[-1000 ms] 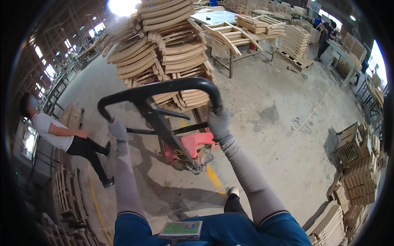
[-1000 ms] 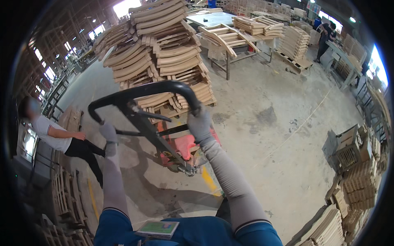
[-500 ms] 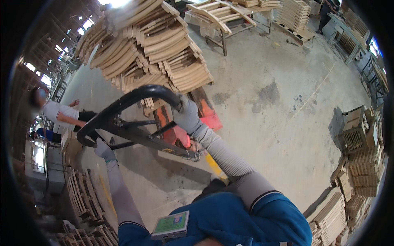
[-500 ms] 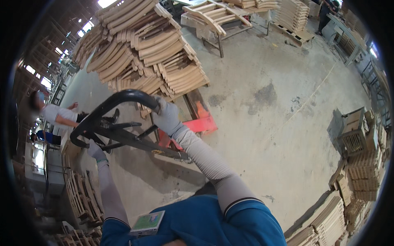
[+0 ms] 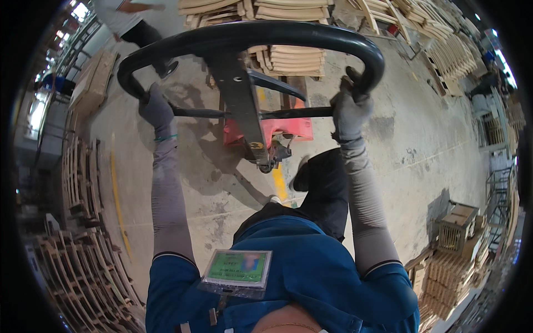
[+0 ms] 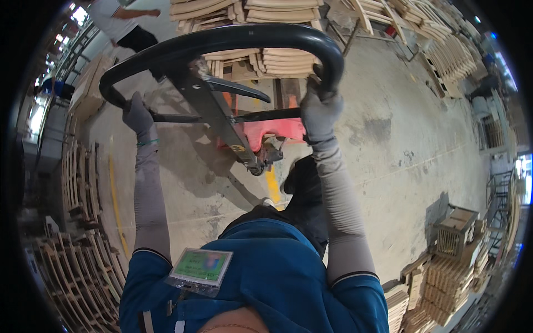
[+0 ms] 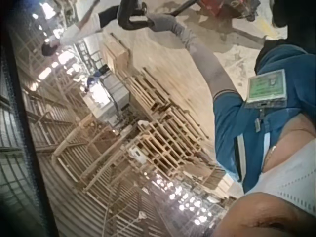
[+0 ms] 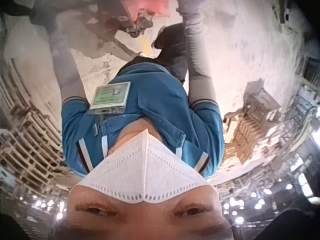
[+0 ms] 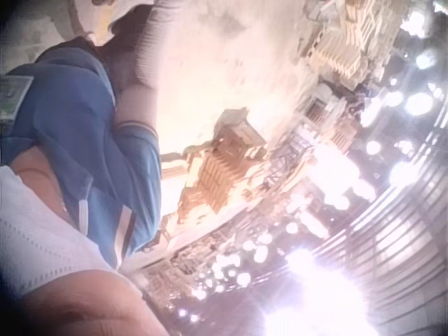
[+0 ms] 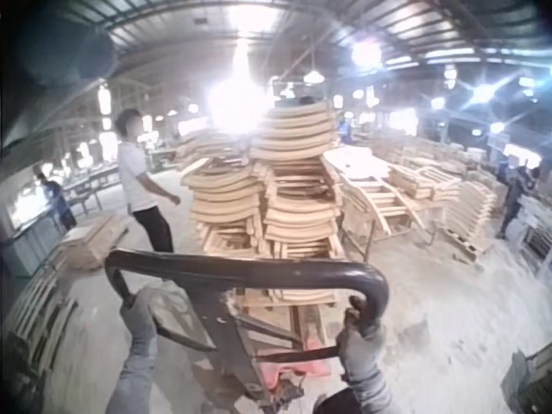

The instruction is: The person moves a pallet jack carrying wooden chair frames through a workshop, then applies glue to the joints of several chair frames using a brush and a small container. The person handles the frames one at a time, applying glue to joints and placing them on a workbench.

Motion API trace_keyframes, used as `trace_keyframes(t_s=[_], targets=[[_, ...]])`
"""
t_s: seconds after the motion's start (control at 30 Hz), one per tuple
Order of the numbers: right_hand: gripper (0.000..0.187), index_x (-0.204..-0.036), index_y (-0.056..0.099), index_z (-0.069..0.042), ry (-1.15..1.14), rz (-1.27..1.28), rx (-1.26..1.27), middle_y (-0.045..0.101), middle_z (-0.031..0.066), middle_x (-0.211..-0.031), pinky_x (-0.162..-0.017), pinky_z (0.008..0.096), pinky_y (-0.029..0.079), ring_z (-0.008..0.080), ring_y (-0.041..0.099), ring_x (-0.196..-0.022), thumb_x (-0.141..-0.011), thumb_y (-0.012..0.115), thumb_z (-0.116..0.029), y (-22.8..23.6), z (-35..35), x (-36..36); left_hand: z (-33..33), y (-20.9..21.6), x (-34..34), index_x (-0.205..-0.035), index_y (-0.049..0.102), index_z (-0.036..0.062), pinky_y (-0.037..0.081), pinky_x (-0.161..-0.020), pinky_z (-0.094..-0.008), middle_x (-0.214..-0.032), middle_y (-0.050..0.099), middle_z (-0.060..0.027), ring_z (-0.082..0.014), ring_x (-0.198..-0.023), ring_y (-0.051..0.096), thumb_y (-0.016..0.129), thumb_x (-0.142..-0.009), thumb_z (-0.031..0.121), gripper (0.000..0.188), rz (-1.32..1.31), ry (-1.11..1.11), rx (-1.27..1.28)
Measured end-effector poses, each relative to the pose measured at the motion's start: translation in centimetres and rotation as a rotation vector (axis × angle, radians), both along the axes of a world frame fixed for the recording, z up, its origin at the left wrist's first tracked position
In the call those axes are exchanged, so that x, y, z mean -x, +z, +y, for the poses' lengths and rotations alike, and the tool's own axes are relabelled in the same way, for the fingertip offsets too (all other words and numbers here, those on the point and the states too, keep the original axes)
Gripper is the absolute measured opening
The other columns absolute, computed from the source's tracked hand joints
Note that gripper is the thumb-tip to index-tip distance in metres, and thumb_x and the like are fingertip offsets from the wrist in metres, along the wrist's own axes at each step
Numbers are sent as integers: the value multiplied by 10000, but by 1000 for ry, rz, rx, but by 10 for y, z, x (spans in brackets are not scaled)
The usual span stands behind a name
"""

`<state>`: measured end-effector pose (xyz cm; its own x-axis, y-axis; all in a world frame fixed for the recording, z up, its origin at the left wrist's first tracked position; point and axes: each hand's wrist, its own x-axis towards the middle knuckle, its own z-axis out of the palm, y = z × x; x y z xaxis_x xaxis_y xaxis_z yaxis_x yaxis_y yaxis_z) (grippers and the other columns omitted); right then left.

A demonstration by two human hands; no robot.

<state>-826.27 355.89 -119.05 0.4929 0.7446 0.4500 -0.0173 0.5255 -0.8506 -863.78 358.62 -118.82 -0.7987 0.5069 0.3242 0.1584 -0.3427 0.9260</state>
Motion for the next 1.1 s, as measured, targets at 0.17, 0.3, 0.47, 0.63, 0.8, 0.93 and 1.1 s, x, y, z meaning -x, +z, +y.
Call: trace_keyframes(t_s=[0.17, 0.3, 0.47, 0.63, 0.8, 0.93, 1.1], targets=[[230, -1080, 582, 47, 0, 27, 37, 597, 69, -655, -431, 207, 380, 73, 490, -450, -868, 518, -16, 14, -13, 6, -9, 7, -9, -608, 541, 19, 339, -495, -291, -571, 484, 15, -94, -527, 410, 675, -802, 300, 366, 97, 26, -44], [246, -1110, 561, 46, -40, -64, 34, 513, 22, -532, -429, 204, 339, 61, 454, -440, -891, 526, -60, 10, -20, 5, -20, 5, -11, -664, 559, 41, 328, -483, -271, -589, 476, 32, -70, -531, 395, 670, -811, 248, 277, -18, -27, -36], [259, -1122, 546, 55, -43, -58, 88, 446, -1, -499, -450, 214, 342, 59, 410, -446, -898, 520, -71, 12, -33, 2, -31, 13, -26, -748, 579, 38, 341, -474, -223, -607, 492, 52, -36, -542, 425, 636, -833, 161, 161, -51, -60, 5], [196, -1034, 572, 41, -29, 4, 101, 485, 17, -517, -410, 230, 362, 82, 448, -421, -852, 523, -11, 14, -27, 12, -25, 2, -11, -776, 580, 39, 334, -484, -185, -621, 485, 78, -7, -548, 411, 605, -854, 130, 123, -126, -63, -92], [237, -1071, 543, 61, 40, 56, 6, 525, 50, -592, -407, 238, 375, 91, 441, -421, -845, 500, 6, -3, -21, 2, -25, 3, -8, -735, 548, 65, 289, -437, -203, -586, 423, 83, -9, -501, 376, 586, -866, 132, 152, -110, -106, -29], [246, -1058, 542, 71, 6, 28, 45, 515, 53, -579, -419, 245, 395, 108, 460, -431, -819, 495, 37, -10, -11, -1, -18, 24, -28, -687, 503, 84, 252, -405, -223, -555, 401, 73, -26, -453, 355, 583, -861, 126, 196, -118, -55, -115], [230, -1020, 531, 57, 57, 66, 11, 533, 71, -628, -421, 257, 406, 112, 469, -446, -793, 502, 38, -1, -17, 0, -18, 21, -19, -687, 485, 84, 270, -377, -234, -542, 405, 57, -33, -424, 365, 575, -861, 121, 199, -129, -29, -13]])
